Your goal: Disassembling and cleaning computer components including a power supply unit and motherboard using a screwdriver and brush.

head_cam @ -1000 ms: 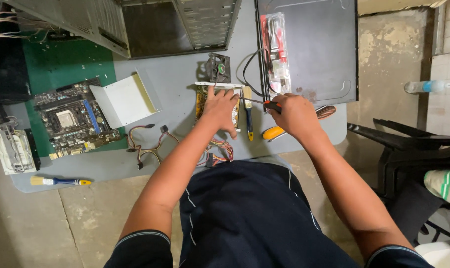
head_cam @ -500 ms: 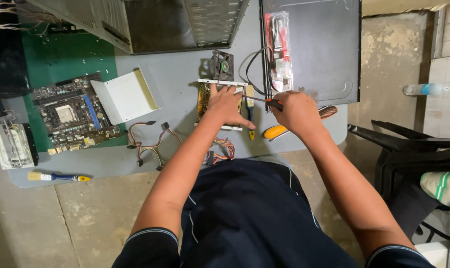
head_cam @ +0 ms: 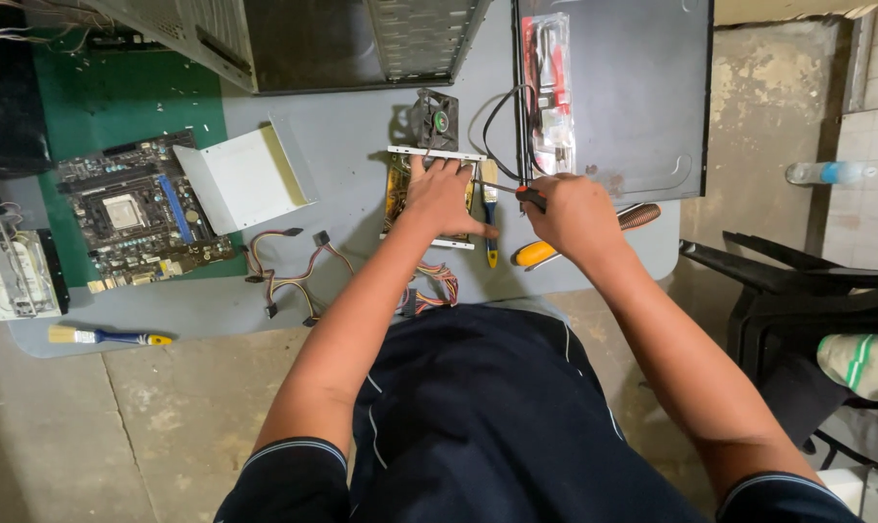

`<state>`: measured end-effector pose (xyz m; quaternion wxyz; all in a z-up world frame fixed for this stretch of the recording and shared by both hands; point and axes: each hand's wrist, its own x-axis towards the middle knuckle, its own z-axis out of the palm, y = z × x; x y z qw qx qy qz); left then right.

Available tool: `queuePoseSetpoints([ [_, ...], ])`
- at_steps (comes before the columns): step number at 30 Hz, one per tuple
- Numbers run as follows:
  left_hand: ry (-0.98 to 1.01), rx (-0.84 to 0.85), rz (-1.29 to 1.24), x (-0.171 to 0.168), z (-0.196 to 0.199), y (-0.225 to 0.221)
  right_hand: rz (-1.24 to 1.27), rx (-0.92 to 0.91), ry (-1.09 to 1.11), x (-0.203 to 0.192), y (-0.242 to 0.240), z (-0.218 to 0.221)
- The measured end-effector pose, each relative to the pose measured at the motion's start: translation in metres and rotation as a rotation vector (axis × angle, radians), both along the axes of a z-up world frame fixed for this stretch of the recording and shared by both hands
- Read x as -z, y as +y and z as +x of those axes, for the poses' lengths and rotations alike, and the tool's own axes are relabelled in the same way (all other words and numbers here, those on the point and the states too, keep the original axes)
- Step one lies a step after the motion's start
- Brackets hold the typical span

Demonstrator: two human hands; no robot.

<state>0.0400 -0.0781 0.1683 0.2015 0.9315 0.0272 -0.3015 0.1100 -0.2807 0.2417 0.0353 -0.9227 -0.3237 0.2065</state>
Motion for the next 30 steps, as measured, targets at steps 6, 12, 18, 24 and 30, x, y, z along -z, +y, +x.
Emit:
queuePoseSetpoints([
  [6, -0.021, -0.009, -0.018, 0.002, 0.0, 0.001, 0.051, 0.009, -0.005, 0.012, 0.014, 0.001],
  [12, -0.04, -0.032, -0.036, 0.009, -0.002, 0.002, 0.124, 0.099, 0.007, 0.019, 0.045, 0.004],
  [18, -0.05, -0.014, -0.025, 0.001, -0.002, 0.007, 0.013, 0.045, 0.084, 0.0, 0.078, 0.011],
  [24, -0.063, -0.039, 0.01, 0.019, -0.002, 0.003, -0.061, -0.087, 0.12, -0.007, 0.09, 0.014],
  [30, -0.279, -0.113, 0.079, 0.07, -0.006, -0.011, -0.193, -0.258, -0.092, 0.018, 0.084, 0.018],
])
